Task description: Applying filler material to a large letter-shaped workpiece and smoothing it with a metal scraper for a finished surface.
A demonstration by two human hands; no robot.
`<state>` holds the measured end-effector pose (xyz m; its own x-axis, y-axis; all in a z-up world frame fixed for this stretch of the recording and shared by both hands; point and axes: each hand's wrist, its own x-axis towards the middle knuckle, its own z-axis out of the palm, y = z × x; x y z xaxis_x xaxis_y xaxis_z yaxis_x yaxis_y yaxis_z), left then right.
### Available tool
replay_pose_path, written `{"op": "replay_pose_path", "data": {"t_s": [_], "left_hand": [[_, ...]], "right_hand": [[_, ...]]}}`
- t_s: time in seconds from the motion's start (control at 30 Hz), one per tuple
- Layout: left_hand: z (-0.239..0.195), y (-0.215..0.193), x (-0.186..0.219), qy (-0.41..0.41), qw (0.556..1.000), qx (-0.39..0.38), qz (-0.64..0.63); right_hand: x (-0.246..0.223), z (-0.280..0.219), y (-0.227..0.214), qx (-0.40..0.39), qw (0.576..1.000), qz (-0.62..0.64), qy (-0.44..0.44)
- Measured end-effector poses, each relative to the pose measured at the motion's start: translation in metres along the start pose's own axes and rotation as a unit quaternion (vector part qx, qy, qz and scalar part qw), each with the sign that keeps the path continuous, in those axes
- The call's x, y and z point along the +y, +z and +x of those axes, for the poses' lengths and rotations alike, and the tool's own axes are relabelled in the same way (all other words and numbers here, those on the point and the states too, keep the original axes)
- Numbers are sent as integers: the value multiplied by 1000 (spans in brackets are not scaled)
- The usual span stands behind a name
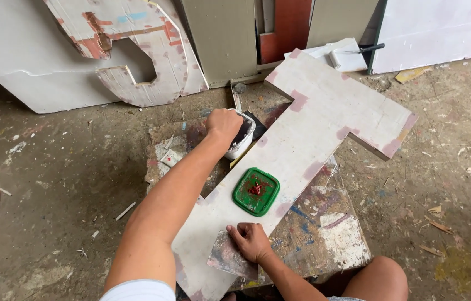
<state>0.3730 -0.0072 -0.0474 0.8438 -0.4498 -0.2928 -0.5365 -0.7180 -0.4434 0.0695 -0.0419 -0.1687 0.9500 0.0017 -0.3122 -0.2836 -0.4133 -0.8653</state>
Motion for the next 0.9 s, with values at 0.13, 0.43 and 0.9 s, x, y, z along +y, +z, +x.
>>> {"op": "replay_pose_path", "data": {"t_s": [0.13,0.43,0.9], "left_hand": [[1,1,-2,9,1000,3,14],[2,16,9,17,1000,-4,19],[-8,18,14,-8,999,-14,35]], "right_hand": [[-3,-1,-2,0,1000,1,2],[0,0,2,9,1000,-9,12],[-8,-5,-5,-7,1000,12,-4]]}}
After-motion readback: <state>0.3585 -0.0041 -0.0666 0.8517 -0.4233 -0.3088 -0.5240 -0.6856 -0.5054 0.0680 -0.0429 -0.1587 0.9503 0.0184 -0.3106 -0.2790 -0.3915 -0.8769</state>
